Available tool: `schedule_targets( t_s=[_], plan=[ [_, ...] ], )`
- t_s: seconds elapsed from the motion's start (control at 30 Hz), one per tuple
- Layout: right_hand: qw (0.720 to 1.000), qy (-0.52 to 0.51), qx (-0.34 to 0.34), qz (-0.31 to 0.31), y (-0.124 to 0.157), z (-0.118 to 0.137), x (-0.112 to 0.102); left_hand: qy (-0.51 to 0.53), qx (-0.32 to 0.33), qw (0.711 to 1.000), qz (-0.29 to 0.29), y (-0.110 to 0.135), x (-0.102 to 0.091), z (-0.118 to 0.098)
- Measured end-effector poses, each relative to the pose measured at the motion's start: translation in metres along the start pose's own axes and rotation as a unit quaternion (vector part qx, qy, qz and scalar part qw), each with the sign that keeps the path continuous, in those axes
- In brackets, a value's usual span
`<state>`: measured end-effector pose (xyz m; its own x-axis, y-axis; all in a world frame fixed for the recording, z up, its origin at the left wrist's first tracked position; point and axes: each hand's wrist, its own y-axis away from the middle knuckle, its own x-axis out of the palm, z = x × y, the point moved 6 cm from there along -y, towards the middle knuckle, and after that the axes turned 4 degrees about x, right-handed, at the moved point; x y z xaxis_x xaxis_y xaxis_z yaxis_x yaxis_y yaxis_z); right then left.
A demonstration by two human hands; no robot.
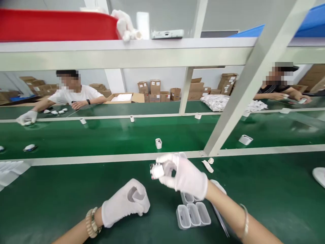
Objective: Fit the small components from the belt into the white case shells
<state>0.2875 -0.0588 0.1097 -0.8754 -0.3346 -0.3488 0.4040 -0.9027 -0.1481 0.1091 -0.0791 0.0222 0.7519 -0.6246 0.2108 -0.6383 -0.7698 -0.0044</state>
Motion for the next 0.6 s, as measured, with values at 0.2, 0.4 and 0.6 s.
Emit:
schedule_targets(
  t_s=[0.2,0.4,0.6],
  plan=[
    [0.987,0.156,0.029,0.018,0.031,0.014,0.061,-0.016,-0.122,0.992,0.03,0.013,-0.034,0.011],
    [0.986,0.083,0.136,0.057,0.036,-0.018,0.077,-0.025,-0.157,0.978,0.136,0.009,-0.029,0.008],
    [0.976,0.06,0.185,0.097,0.041,-0.034,0.084,-0.043,-0.183,0.968,0.168,0.011,-0.027,0.011]
  ],
)
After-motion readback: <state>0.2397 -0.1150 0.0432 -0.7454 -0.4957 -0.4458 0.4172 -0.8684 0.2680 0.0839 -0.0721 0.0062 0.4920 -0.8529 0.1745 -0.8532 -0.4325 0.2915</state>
